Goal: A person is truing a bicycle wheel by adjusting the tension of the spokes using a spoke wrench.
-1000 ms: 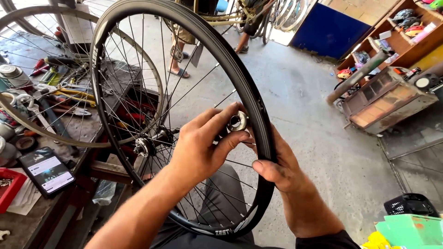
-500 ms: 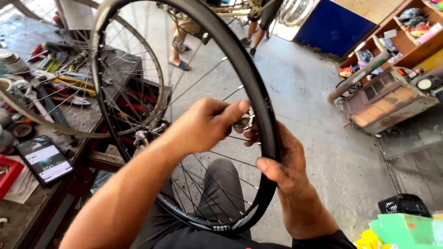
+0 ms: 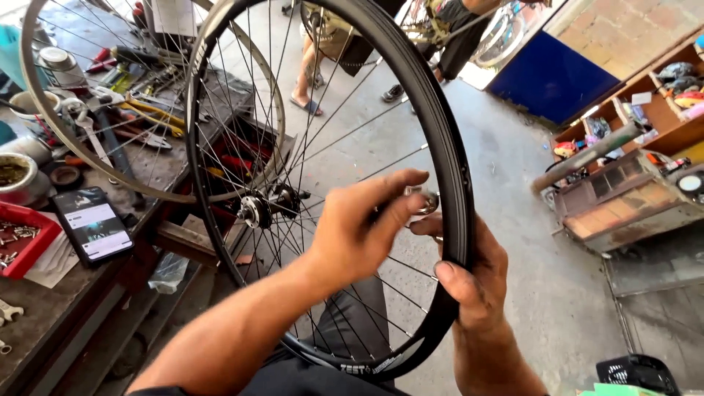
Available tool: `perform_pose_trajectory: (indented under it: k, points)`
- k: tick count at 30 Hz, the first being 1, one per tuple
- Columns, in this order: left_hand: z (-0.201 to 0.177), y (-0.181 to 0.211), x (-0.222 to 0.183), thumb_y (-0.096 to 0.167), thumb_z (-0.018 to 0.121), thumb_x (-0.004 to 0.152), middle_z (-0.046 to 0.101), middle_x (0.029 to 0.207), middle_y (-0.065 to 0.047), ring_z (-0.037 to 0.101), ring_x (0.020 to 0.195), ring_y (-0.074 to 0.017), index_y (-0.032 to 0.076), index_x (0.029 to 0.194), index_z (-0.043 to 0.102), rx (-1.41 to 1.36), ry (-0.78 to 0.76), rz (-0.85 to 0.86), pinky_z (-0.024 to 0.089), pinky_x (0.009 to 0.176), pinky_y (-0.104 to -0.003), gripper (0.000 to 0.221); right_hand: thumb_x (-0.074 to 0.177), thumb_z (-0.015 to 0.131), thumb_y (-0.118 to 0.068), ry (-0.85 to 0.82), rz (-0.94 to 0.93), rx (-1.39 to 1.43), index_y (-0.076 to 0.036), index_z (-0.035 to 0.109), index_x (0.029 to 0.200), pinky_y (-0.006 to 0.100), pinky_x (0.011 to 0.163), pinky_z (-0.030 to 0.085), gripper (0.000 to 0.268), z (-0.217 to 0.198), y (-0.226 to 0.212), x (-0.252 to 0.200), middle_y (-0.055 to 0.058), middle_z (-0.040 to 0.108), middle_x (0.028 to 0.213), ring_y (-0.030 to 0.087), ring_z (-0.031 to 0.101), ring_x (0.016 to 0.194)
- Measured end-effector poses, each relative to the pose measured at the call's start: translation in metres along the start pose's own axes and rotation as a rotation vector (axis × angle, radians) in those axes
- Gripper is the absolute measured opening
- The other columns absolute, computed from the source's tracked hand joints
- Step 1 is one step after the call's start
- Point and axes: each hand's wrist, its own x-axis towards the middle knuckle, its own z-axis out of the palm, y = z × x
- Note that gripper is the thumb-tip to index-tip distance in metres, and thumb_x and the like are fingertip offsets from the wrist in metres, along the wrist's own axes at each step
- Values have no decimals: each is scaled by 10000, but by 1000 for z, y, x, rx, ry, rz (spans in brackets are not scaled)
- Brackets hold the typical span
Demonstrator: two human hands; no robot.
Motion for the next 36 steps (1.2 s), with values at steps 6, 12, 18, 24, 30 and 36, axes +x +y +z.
perform_pose_trajectory:
  k: [6, 12, 18, 24, 30, 36]
  points:
    - [-16, 9, 23, 305, 638, 989, 750, 871, -26, 670, 739, -110, 30, 1136, 779, -330, -294, -450, 609, 709, -274, 342, 995, 633, -302, -82, -118, -4, 65, 489, 1393, 602, 1179, 569, 560, 2, 5, -7, 196, 623, 1279, 378, 661, 1254]
    - [-4, -6, -5, 308, 778, 911, 733, 987, -85, 675, 765, -160, 14, 1326, 659, -185, -266, 10, 608, 677, -287, 523, 898, 720, -460, -183, 110, 1, -17, 416, 1534, 480, 1159, 508, 832, -28, 3, 24, 114, 519, 1486, 295, 589, 1342]
    - [-11, -7, 0, 340, 819, 904, 732, 1096, -97, 703, 870, -232, 44, 1325, 680, 78, -220, 106, 572, 753, -367, 533, 909, 580, -192, -254, 272, 284, 48, 335, 1577, 489, 1211, 503, 750, -10, -13, 86, 223, 418, 1644, 395, 474, 1516]
    - [-31, -4, 24, 341, 754, 1016, 735, 1096, -115, 648, 972, -294, 12, 1379, 638, 457, -39, 325, 554, 831, -431, 503, 871, 646, -180, -188, 230, 386, 62, 368, 1586, 421, 1112, 509, 804, 2, -15, 58, 229, 473, 1613, 331, 532, 1432]
    - [-30, 0, 24, 290, 807, 994, 758, 1142, -141, 707, 971, -302, 2, 1358, 653, 384, -47, 307, 587, 808, -424, 489, 963, 637, -139, -230, 128, 387, 38, 338, 1614, 555, 1257, 481, 738, -8, -2, 31, 182, 434, 1652, 312, 509, 1492]
    - [-29, -1, 20, 234, 849, 963, 760, 1245, -176, 777, 1077, -318, 22, 1361, 656, 299, -34, 294, 640, 881, -410, 490, 966, 618, -143, -248, 105, 333, 19, 327, 1614, 554, 1244, 504, 729, -7, -3, 31, 193, 405, 1661, 325, 485, 1509]
